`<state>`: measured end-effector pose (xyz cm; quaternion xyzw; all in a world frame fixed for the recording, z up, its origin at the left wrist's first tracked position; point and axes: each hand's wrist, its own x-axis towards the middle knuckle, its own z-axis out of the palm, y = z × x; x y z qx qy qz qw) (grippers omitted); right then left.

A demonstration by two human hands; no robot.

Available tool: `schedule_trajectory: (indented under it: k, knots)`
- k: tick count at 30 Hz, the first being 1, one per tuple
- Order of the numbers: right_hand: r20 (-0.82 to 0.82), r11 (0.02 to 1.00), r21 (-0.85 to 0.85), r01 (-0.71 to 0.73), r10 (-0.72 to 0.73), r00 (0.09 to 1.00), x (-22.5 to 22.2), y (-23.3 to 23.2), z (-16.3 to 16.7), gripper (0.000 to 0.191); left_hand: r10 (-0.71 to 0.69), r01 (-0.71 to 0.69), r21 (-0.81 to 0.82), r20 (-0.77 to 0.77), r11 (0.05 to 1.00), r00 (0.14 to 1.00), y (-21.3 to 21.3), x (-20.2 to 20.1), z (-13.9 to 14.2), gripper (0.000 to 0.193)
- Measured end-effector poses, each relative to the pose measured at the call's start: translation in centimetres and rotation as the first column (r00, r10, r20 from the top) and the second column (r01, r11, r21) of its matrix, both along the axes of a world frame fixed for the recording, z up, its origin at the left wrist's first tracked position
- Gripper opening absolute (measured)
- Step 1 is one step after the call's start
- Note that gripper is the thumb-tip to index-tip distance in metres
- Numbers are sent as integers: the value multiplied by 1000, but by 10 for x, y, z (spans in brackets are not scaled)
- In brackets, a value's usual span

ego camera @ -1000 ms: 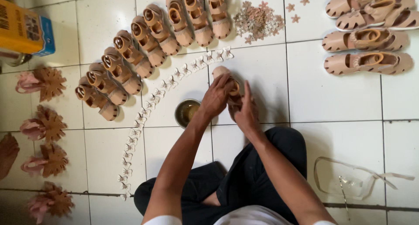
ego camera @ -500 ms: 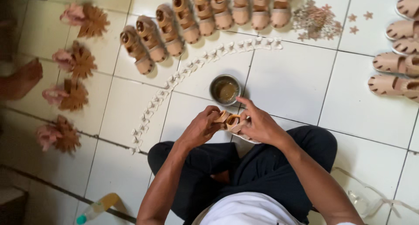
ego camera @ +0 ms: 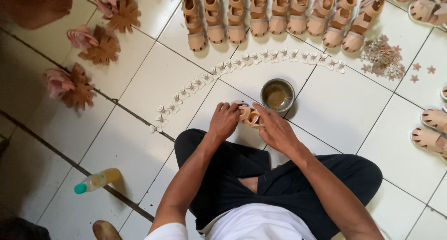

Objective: The person sits on the floor and assembles beige children's shoes by hand. They pick up shoe parts, apply adhesive from a small metal bowl, and attach decorative elements to the shoe uppers. The person handles multiple shoes one at a time, placing finished units aside.

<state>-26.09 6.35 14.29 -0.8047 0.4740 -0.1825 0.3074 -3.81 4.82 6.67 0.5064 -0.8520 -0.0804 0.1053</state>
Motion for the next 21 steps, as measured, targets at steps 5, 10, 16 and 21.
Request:
schedule_trajectory:
  k: [5, 10, 16, 21]
  knots:
    - [-161, 999, 43, 16, -9, 987, 4, 3, -14, 79, 13, -17, 35, 106, 999, 994, -10, 4, -7, 23]
    - [-288, 995, 102, -16, 45, 956, 2, 5, -35, 82, 39, -42, 90, 46, 995, 998, -5, -5, -6, 34]
    - [-141, 998, -8, 62, -62, 988, -9, 16, -31, 96, 147, -169, 64, 259, 984, 954, -8, 20, -20, 21]
    - [166, 897, 370, 241, -319, 933, -31, 21, 22, 92, 192, -181, 124, -78, 976, 978, 9, 21, 10, 49]
